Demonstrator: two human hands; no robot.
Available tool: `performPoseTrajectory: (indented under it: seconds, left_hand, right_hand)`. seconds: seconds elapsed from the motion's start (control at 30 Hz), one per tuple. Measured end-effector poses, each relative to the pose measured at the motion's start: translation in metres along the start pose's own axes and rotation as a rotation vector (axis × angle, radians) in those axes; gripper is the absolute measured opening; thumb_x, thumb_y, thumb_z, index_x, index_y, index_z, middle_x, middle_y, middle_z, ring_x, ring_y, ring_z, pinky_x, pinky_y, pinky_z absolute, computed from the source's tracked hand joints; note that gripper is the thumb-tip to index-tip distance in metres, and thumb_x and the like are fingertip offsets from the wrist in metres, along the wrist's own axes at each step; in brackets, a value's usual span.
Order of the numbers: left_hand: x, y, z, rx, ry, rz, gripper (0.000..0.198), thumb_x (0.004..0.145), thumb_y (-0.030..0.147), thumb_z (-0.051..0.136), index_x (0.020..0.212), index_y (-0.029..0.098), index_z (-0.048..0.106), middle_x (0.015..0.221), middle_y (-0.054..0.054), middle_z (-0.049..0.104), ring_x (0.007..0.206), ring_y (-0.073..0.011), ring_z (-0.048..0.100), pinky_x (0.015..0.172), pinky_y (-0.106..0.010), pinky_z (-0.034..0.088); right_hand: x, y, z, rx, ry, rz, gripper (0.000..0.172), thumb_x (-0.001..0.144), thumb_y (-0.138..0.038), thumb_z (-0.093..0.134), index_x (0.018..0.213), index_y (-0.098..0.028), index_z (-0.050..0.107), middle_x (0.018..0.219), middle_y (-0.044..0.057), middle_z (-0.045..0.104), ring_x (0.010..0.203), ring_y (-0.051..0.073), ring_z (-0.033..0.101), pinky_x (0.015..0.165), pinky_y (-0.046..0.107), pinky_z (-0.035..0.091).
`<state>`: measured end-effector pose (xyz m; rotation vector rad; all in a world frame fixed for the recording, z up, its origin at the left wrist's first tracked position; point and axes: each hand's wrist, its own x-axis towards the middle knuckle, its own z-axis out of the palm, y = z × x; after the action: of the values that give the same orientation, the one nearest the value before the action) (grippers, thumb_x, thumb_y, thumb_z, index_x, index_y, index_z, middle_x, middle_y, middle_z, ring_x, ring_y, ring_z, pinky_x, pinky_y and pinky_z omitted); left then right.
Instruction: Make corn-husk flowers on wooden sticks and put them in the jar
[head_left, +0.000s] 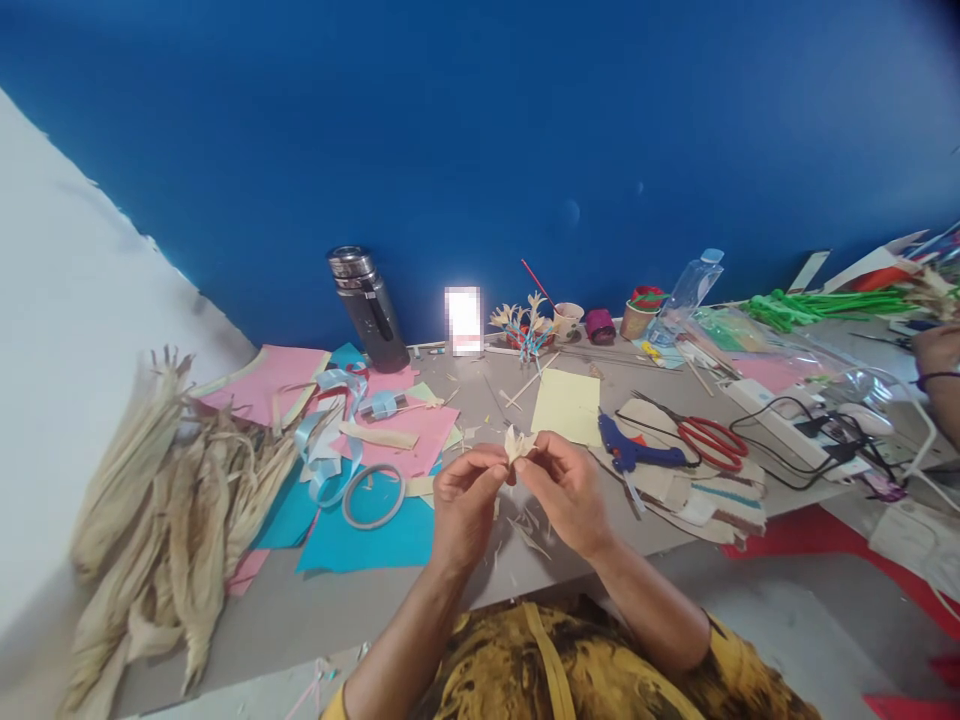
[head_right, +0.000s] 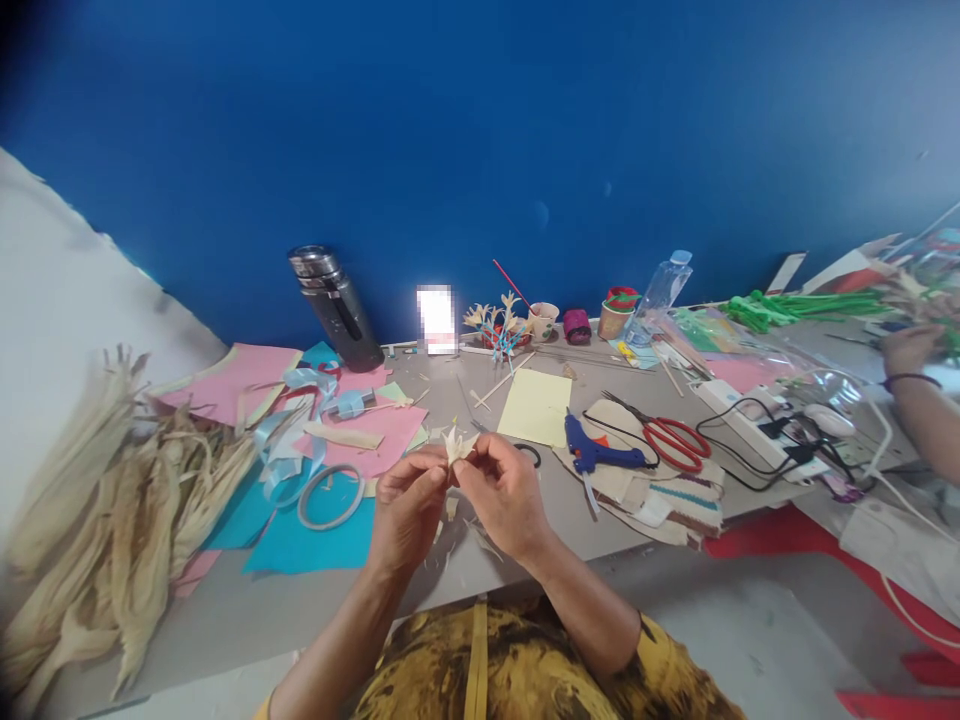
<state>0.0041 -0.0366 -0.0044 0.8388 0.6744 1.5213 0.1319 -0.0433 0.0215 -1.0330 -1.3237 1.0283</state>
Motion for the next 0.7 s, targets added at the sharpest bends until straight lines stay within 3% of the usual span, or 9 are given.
performPoseTrajectory:
  seconds: [0.13, 0.37, 0.6, 0.7]
  left_hand:
    - [0.0, 0.008, 0.005, -0.041, -0.048, -0.117, 0.012, 0.067, 0.022, 0.084, 0.067, 0.018, 0.073, 0.067, 0.001, 0.061, 0.064, -0.01, 0.055, 0.065, -0.023, 0.044]
    - [-0.0035, 0.0054, 0.0022, 0.008, -0.094, -0.178, 0.015, 0.075, 0.025, 0.08, 0.074, 0.017, 0.067, 0.071, 0.0, 0.064, 0.067, -0.0116, 0.056, 0.069, -0.024, 0.045]
    - [-0.0081, 0.0025, -0.0009, 0.216, -0.019, 0.094, 0.01, 0.081, 0.024, 0.075, 0.079, 0.02, 0.066, 0.092, -0.002, 0.063, 0.085, -0.0148, 0.059, 0.081, -0.026, 0.046]
    - [-0.0074, 0.0062, -0.0001, 0.305, -0.038, 0.188, 0.007, 0.08, 0.021, 0.075, 0.078, 0.02, 0.069, 0.089, -0.003, 0.064, 0.086, -0.0166, 0.06, 0.082, -0.028, 0.046]
  right_hand:
    - [-0.0017, 0.0002, -0.0024, -0.094, 0.002, -0.062, 0.017, 0.083, -0.025, 0.06, 0.071, -0.02, 0.049, 0.062, -0.005, 0.043, 0.054, 0.01, 0.037, 0.051, 0.022, 0.032]
    - [-0.0011, -0.0058, -0.0061, -0.204, -0.014, -0.227, 0.009, 0.084, -0.019, 0.059, 0.076, -0.02, 0.054, 0.067, -0.004, 0.049, 0.055, 0.01, 0.042, 0.053, 0.022, 0.036]
    - [-0.0025, -0.0028, -0.0066, -0.189, -0.051, -0.259, 0.007, 0.086, -0.017, 0.059, 0.08, -0.019, 0.059, 0.073, -0.001, 0.057, 0.058, 0.01, 0.048, 0.054, 0.022, 0.039]
    - [-0.0024, -0.0013, -0.0096, -0.217, -0.06, -0.308, 0.006, 0.088, -0.017, 0.06, 0.083, -0.019, 0.063, 0.076, 0.001, 0.061, 0.063, 0.013, 0.053, 0.058, 0.023, 0.042]
